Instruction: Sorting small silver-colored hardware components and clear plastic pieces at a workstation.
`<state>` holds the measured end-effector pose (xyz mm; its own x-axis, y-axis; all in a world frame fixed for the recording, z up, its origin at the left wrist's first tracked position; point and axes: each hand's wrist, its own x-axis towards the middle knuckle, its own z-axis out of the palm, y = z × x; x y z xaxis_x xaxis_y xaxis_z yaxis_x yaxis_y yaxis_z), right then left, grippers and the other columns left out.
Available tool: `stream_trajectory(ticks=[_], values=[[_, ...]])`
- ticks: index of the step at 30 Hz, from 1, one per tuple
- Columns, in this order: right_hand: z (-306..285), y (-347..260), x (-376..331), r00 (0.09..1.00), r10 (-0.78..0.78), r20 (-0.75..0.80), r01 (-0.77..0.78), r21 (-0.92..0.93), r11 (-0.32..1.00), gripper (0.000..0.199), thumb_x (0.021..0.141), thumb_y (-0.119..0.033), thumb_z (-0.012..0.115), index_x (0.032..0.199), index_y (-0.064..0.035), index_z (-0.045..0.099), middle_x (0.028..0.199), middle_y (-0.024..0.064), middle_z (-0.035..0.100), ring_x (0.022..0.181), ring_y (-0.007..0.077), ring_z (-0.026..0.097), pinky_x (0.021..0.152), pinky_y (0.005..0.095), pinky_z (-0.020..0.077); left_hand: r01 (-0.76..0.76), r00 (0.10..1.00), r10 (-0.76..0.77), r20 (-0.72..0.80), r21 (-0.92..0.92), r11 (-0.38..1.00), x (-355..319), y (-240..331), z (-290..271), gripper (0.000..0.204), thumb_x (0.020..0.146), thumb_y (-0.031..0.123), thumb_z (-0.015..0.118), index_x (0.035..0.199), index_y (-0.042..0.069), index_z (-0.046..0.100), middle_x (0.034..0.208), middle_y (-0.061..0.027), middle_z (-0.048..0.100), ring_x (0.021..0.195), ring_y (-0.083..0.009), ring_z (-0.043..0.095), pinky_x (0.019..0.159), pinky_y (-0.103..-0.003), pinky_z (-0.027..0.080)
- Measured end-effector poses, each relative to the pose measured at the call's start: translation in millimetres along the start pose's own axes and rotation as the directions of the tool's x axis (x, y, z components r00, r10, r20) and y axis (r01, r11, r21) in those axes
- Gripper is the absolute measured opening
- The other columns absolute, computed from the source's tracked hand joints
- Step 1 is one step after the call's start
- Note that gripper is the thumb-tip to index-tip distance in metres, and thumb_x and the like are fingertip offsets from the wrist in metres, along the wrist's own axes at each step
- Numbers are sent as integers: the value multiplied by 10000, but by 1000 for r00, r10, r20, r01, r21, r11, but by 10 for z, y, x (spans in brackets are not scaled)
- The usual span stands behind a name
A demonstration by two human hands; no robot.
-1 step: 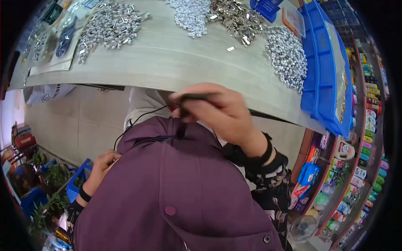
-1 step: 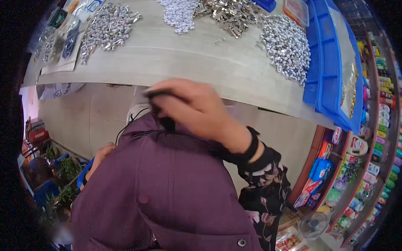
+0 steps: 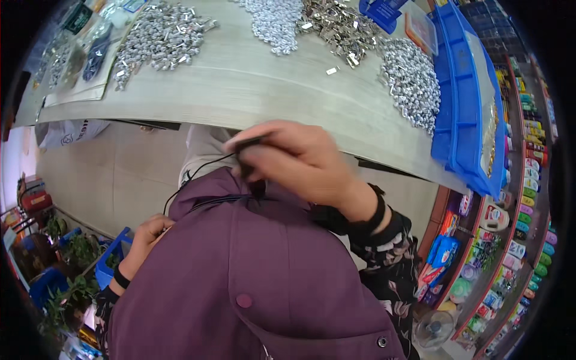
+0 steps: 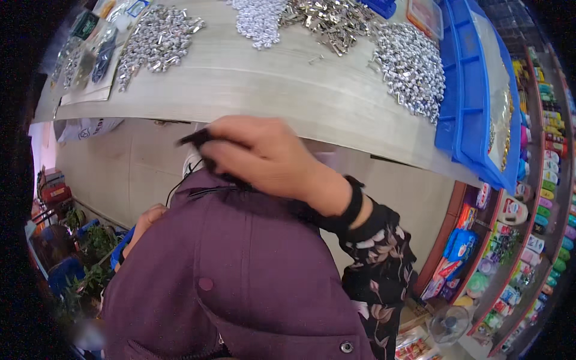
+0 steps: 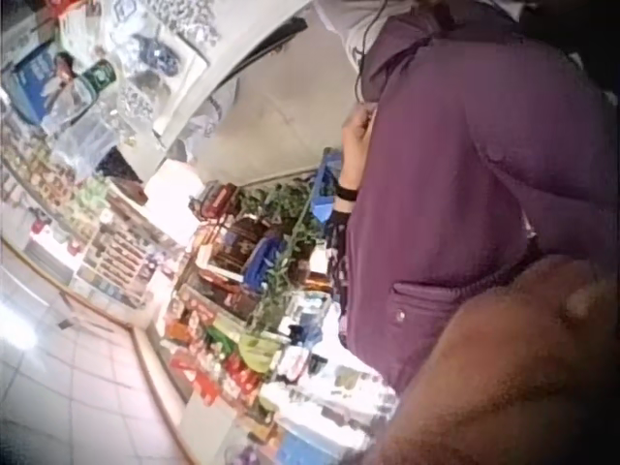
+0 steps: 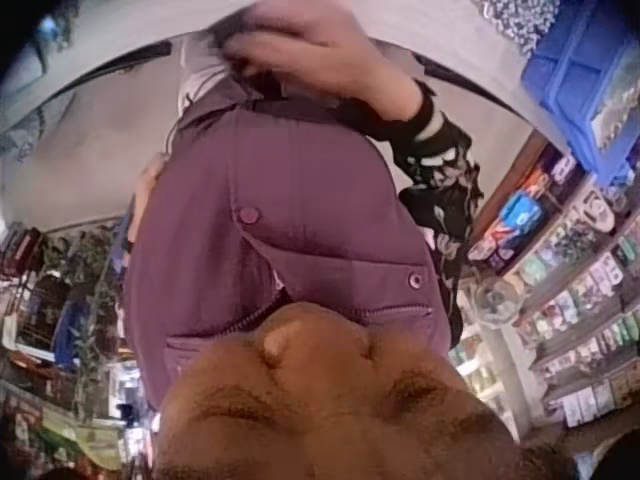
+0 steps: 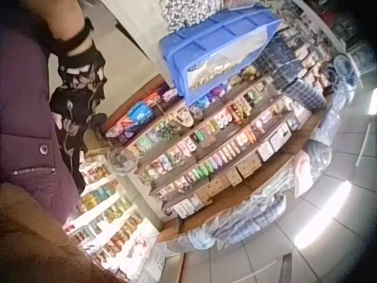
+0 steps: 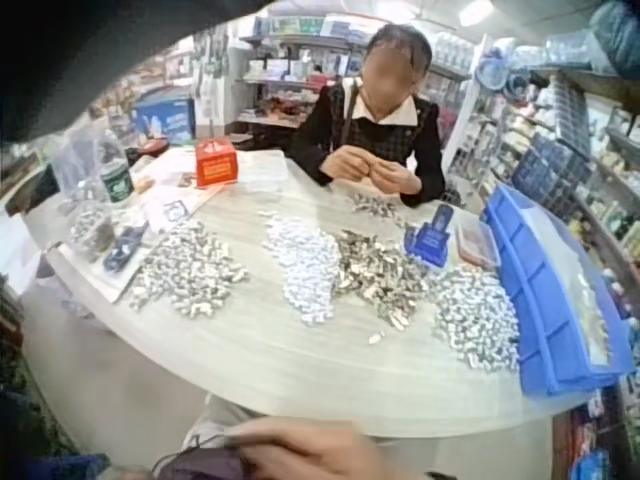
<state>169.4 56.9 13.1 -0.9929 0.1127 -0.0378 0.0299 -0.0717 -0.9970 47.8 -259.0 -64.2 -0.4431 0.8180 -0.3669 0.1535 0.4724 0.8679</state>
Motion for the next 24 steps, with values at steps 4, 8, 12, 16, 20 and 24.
stream_trajectory(ticks=[4, 8, 12, 16, 20, 24], values=[[324, 39, 442, 895, 105, 434, -43, -151, 988, 201, 841, -168, 579, 960, -7, 597, 721, 26, 616, 676, 66, 595, 590, 229, 448, 25, 1000, -26, 8, 30, 999, 22, 140, 22, 115, 835, 110, 577, 846, -5, 586, 731, -85, 549, 687, -189, 517, 621, -280, 413], [707, 361, 774, 656, 277, 702, -158, -231, 960, 229, 817, -185, 592, 955, -2, 594, 715, 36, 616, 659, 78, 587, 590, 239, 449, 210, 975, -218, -35, -154, 965, -105, 188, 102, 133, 829, 106, 572, 904, -3, 573, 786, -102, 576, 748, -214, 546, 667, -294, 434], [894, 773, 937, 552, 313, 773, -43, -348, 936, 211, 793, -196, 598, 938, -48, 638, 755, 53, 646, 664, 135, 595, 616, 275, 464, -1, 1000, 1, 3, 23, 1000, -136, 157, 34, 173, 813, 103, 569, 949, -3, 561, 853, -120, 597, 808, -241, 568, 715, -322, 450], [994, 795, 1018, 466, 206, 861, 211, -334, 919, 218, 764, -240, 614, 922, -105, 675, 800, 87, 657, 732, 234, 618, 663, 335, 469, -213, 977, 210, 34, 109, 971, -168, 143, -25, 172, 777, 102, 570, 922, 9, 565, 872, -132, 574, 830, -263, 563, 711, -334, 451], [1078, 789, 1016, 408, 163, 899, 415, -341, 843, 257, 753, -279, 613, 926, -97, 670, 831, 124, 646, 788, 289, 610, 697, 361, 462, -279, 958, 263, 112, 156, 948, -86, 2, -29, 161, 783, 126, 537, 905, 22, 556, 869, -132, 562, 839, -282, 558, 708, -346, 452], [1111, 848, 1053, 386, 223, 895, 410, -383, 828, 243, 763, -269, 590, 911, -94, 670, 830, 129, 644, 793, 298, 608, 691, 371, 462, -276, 959, 233, 164, 328, 903, -31, -184, -13, 193, 803, 173, 509, 925, 32, 561, 881, -135, 565, 823, -299, 567, 714, -353, 453]])
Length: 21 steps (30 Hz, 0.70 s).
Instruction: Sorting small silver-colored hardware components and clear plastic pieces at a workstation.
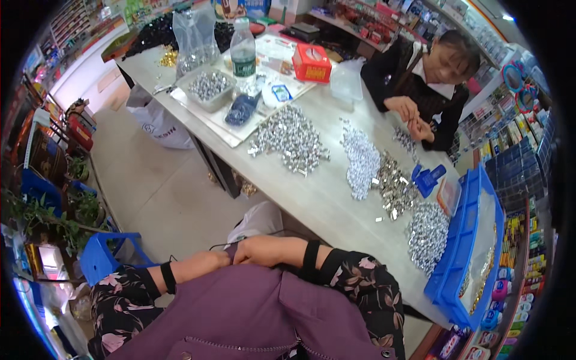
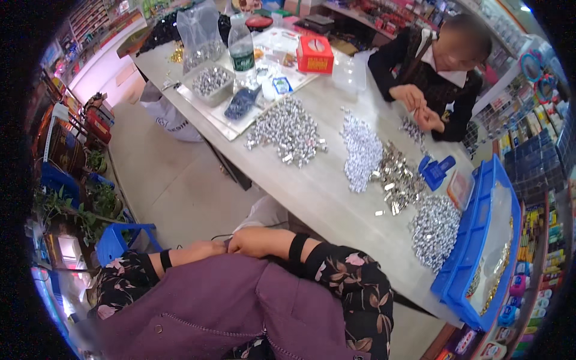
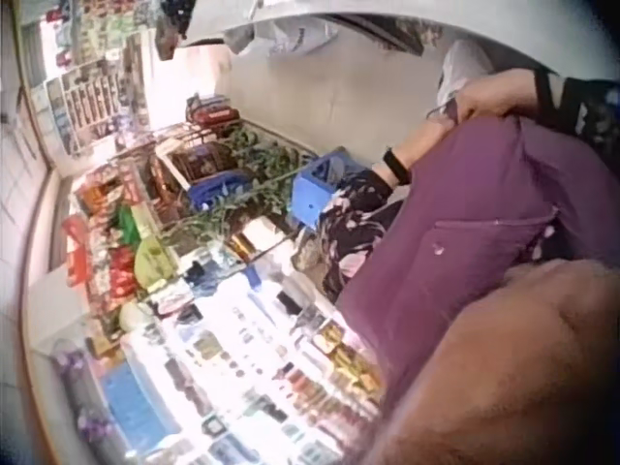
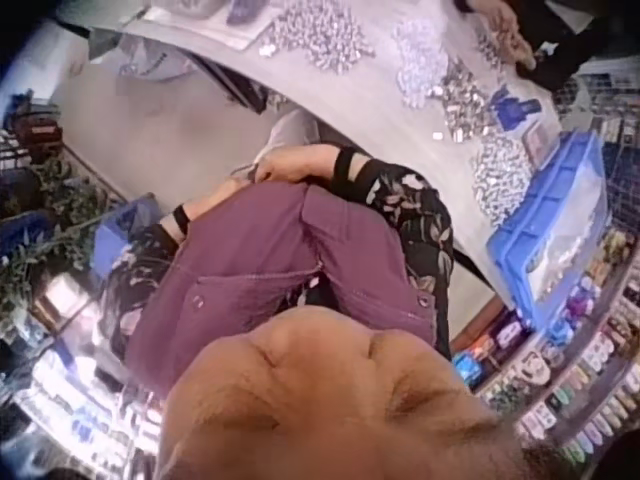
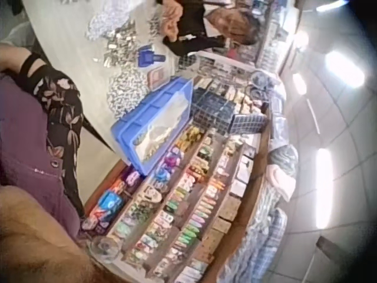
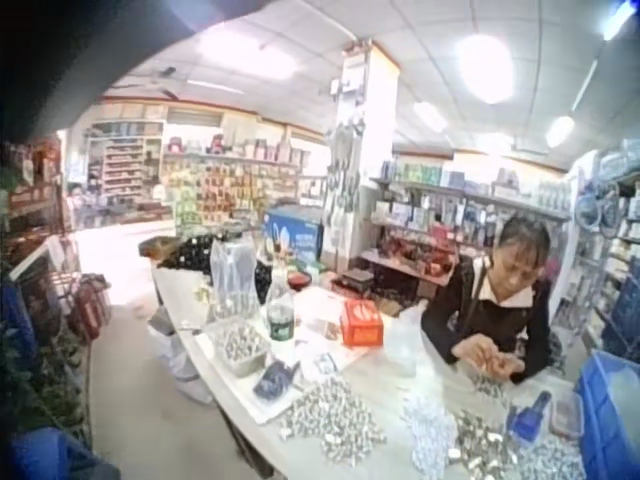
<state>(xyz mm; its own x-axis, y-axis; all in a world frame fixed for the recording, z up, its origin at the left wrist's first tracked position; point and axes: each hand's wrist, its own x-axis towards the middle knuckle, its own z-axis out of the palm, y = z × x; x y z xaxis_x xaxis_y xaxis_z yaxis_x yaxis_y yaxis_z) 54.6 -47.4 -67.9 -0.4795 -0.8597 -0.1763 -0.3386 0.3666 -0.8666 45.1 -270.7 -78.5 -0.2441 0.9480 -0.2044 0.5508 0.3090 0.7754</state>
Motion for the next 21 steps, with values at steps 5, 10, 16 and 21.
stream_trajectory(ticks=[5, 10, 16, 21], values=[[-38, -124, -10, 996, 92, -11, -93, -157, 983, 212, 775, -231, 565, 915, -101, 655, 848, 118, 643, 797, 294, 609, 690, 377, 458, 86, 989, -85, -124, 8, 996, 2, -189, 241, 215, 805, 196, 521, 961, 59, 576, 906, -118, 584, 833, -295, 580, 719, -359, 461], [-89, -349, -1, 945, 301, -127, -324, -252, 912, 179, 799, -222, 510, 868, -93, 613, 840, 109, 626, 821, 271, 615, 683, 374, 475, 68, 967, -153, -206, -370, 927, 19, -243, 291, 219, 827, 201, 526, 992, 66, 579, 960, -112, 602, 884, -293, 585, 740, -355, 462], [111, -120, 75, 961, 187, -203, -269, -530, 804, 186, 809, -207, 469, 888, -85, 586, 832, 113, 617, 836, 276, 619, 636, 399, 507, -17, 987, -8, -162, -150, 988, 58, -82, 76, 229, 847, 211, 523, 1008, 60, 583, 974, -136, 611, 898, -299, 589, 757, -346, 455], [78, -160, 67, 982, 182, -54, -176, -615, 769, 208, 811, -208, 465, 933, -76, 570, 885, 113, 612, 827, 289, 621, 605, 411, 515, 92, 987, -126, -97, -298, 950, 107, 33, -21, 249, 841, 243, 528, 994, 55, 584, 941, -153, 615, 880, -310, 593, 739, -357, 456]])
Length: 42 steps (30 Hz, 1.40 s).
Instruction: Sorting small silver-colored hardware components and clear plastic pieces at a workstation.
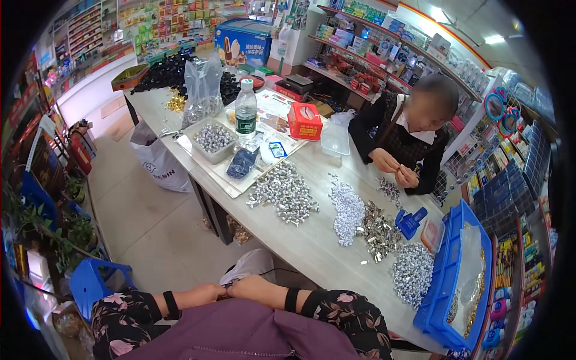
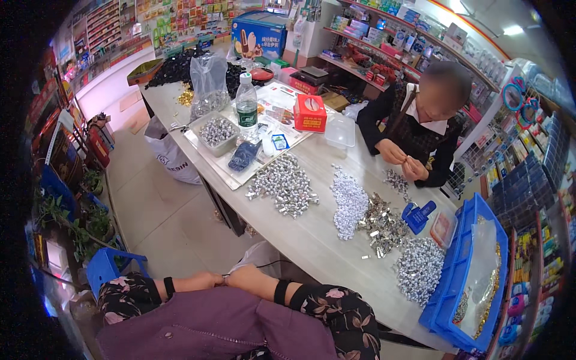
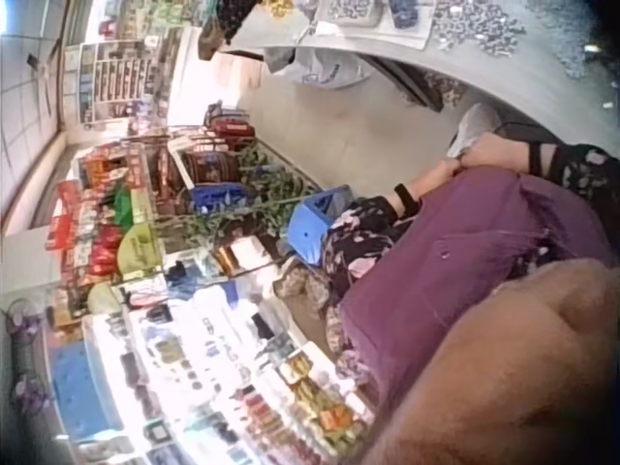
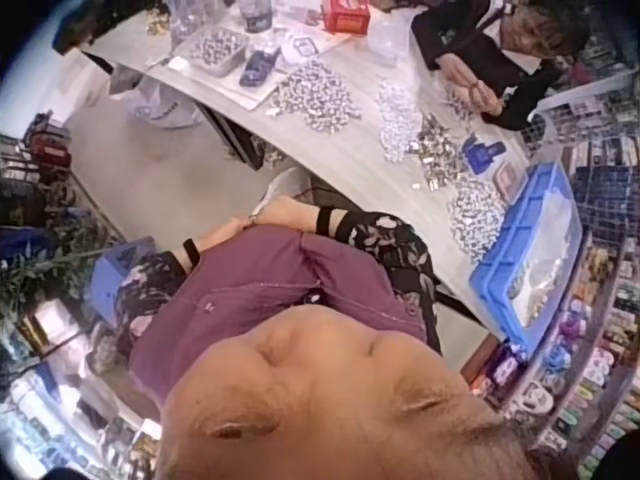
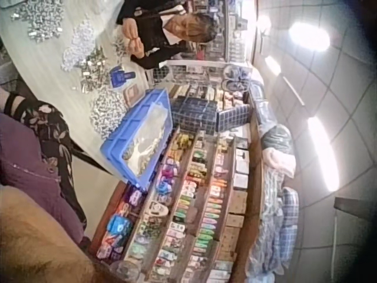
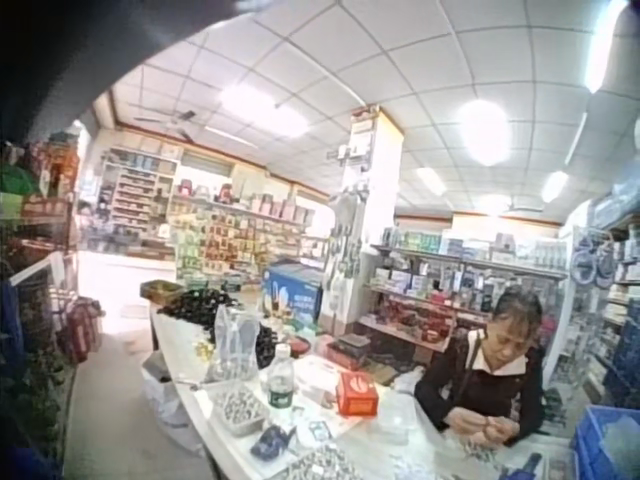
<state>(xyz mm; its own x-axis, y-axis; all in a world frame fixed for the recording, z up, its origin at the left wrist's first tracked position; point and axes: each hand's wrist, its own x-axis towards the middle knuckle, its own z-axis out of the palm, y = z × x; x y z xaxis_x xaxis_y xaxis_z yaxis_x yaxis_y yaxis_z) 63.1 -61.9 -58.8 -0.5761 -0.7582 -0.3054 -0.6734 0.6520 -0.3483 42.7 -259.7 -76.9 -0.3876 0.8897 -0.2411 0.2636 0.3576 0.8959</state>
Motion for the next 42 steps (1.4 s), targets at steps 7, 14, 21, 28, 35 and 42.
stream_trajectory(ticks=[7, 14, 21, 28, 35, 42], values=[[121, 30, -31, 990, -53, -133, 63, 70, 996, 197, 803, -207, 473, 885, -70, 589, 854, 116, 607, 789, 293, 624, 609, 404, 510, 191, 978, -203, 38, 218, 957, 130, -187, 85, 266, 836, 272, 523, 961, 43, 575, 910, -178, 619, 868, -333, 593, 730, -380, 451], [159, -14, -12, 978, 61, -197, -41, 107, 993, 182, 783, -183, 489, 809, -69, 628, 783, 140, 631, 776, 309, 628, 628, 396, 505, 179, 980, -194, 29, 271, 946, 87, -48, 68, 267, 836, 271, 498, 980, 61, 577, 947, -178, 613, 899, -340, 588, 746, -391, 450], [71, -77, -86, 992, 54, -113, -37, 149, 988, 211, 784, -211, 493, 849, -63, 629, 811, 148, 636, 782, 311, 629, 648, 409, 499, 150, 987, -158, 8, 270, 951, 33, 217, 113, 290, 842, 298, 469, 987, 70, 576, 978, -175, 601, 904, -347, 583, 758, -413, 451], [-16, -88, -147, 993, 60, -104, -19, 353, 935, 223, 815, -224, 477, 897, -87, 632, 849, 153, 637, 805, 324, 617, 682, 420, 484, 169, 979, -204, 18, 494, 853, -7, 137, 79, 287, 844, 298, 450, 961, 66, 571, 971, -153, 595, 883, -344, 583, 706, -432, 467], [-95, 9, -342, 992, -37, -123, 101, 570, 815, 304, 799, -276, 536, 1011, -78, 625, 910, 147, 642, 829, 313, 609, 702, 397, 473, 30, 979, -132, 157, 524, 851, -101, 331, -54, 276, 840, 275, 452, 1001, 69, 540, 950, -153, 580, 858, -308, 582, 685, -374, 481], [-446, 13, -1029, 976, 148, -159, -8, 653, 758, 324, 822, -262, 575, 1032, -15, 581, 936, 124, 645, 826, 251, 624, 717, 324, 480, 125, 926, -84, 367, -90, 988, -83, 367, -175, 174, 883, 175, 453, 967, 45, 531, 921, -90, 566, 835, -210, 568, 731, -300, 466]])
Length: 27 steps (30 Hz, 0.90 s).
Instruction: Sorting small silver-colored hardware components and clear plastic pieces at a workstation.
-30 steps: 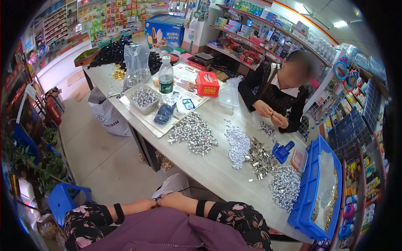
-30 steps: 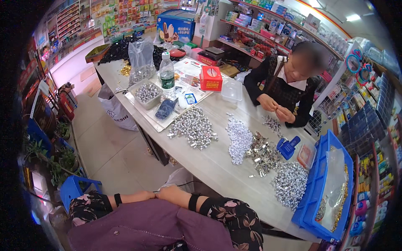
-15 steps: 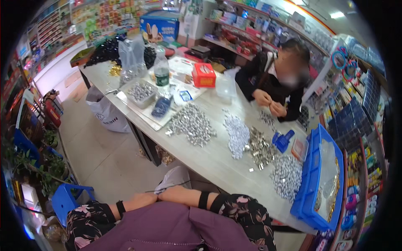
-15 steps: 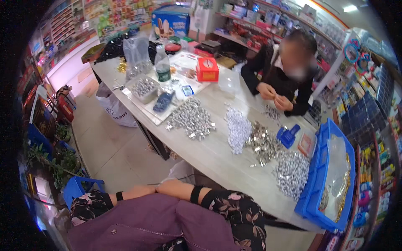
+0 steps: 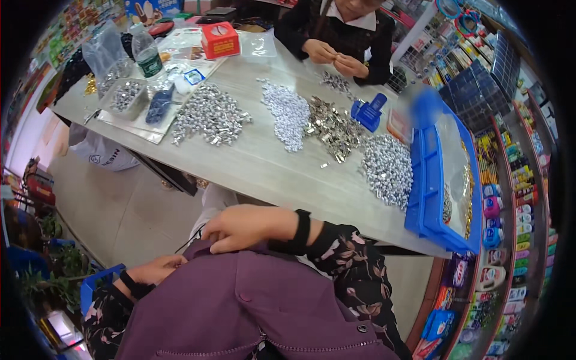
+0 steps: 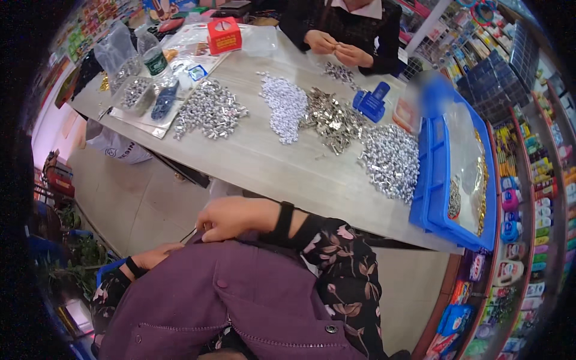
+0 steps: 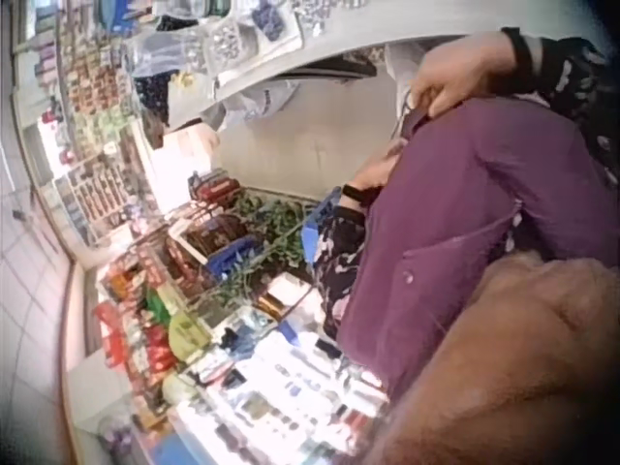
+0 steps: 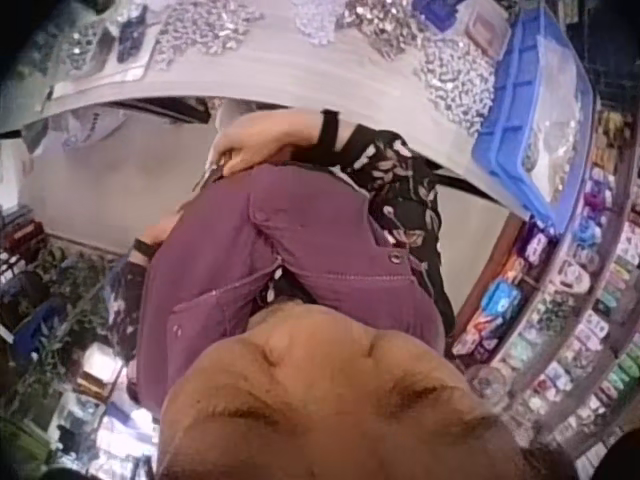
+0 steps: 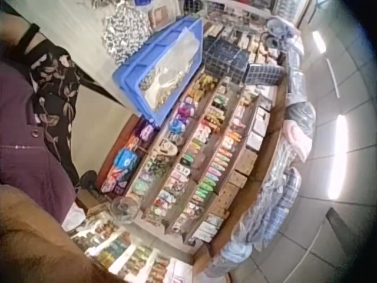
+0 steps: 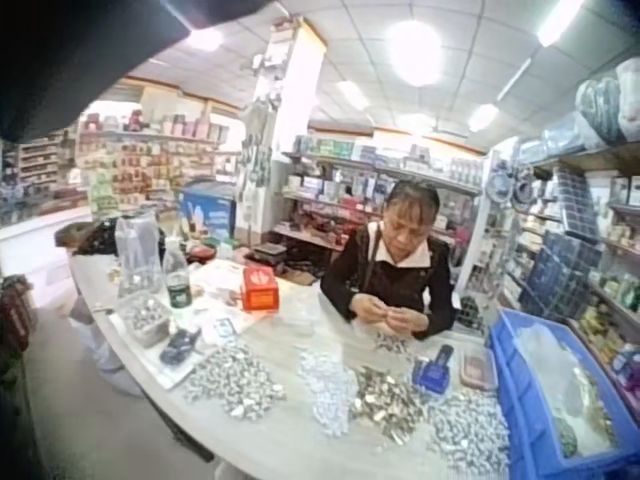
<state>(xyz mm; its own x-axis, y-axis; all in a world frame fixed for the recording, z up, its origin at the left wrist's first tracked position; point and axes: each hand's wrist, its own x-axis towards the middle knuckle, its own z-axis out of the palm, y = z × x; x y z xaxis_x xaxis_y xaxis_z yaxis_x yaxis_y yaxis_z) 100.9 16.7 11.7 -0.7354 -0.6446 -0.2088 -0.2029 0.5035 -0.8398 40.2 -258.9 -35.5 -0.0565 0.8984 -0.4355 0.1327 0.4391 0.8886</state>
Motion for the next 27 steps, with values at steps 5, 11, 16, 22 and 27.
stream_trajectory(ticks=[5, 11, 16, 22, 27], values=[[-101, 118, -631, 885, 43, -464, 26, 140, 990, 275, 819, -188, 602, 1042, -28, 590, 874, 91, 651, 795, 175, 633, 686, 276, 489, 5, 971, -42, -236, -157, 988, -41, -709, -172, 168, 875, 156, 498, 996, 40, 518, 915, -72, 561, 824, -175, 562, 733, -288, 465], [-99, 583, -1398, 322, 349, -880, -370, 222, 902, 260, 808, -142, 610, 1037, -21, 602, 834, 58, 628, 729, 98, 568, 651, 219, 455, -157, 872, -140, -469, -539, 828, 533, 424, -567, 218, 892, 180, 512, 1070, 55, 491, 887, -80, 596, 732, -143, 571, 679, -266, 480], [28, 809, -1573, 108, 322, -941, -429, 248, 869, 278, 794, -121, 614, 1051, -18, 587, 806, 61, 587, 666, 106, 543, 618, 229, 448, -279, 934, 14, -357, -705, 652, 1263, 1153, -635, 269, 921, 142, 449, 1132, -25, 445, 1099, -188, 561, 961, -217, 584, 797, -276, 500], [23, 900, -1454, 33, 261, -965, -472, 215, 855, 271, 764, -120, 631, 1015, -25, 595, 741, 64, 521, 576, 141, 508, 560, 258, 432, -287, 958, 142, -250, -870, 401, 1723, 1106, -662, 339, 908, 50, 365, 1215, -92, 351, 1174, -258, 482, 1059, -277, 537, 863, -296, 487], [2, 907, -1416, 8, 284, -959, -532, 236, 813, 240, 758, -123, 636, 979, -33, 609, 726, 56, 520, 564, 137, 498, 542, 256, 418, -261, 962, 176, -207, -888, 379, 1814, 1125, -653, 405, 881, -8, 325, 1270, -109, 275, 1222, -276, 429, 1107, -297, 504, 893, -300, 476]])
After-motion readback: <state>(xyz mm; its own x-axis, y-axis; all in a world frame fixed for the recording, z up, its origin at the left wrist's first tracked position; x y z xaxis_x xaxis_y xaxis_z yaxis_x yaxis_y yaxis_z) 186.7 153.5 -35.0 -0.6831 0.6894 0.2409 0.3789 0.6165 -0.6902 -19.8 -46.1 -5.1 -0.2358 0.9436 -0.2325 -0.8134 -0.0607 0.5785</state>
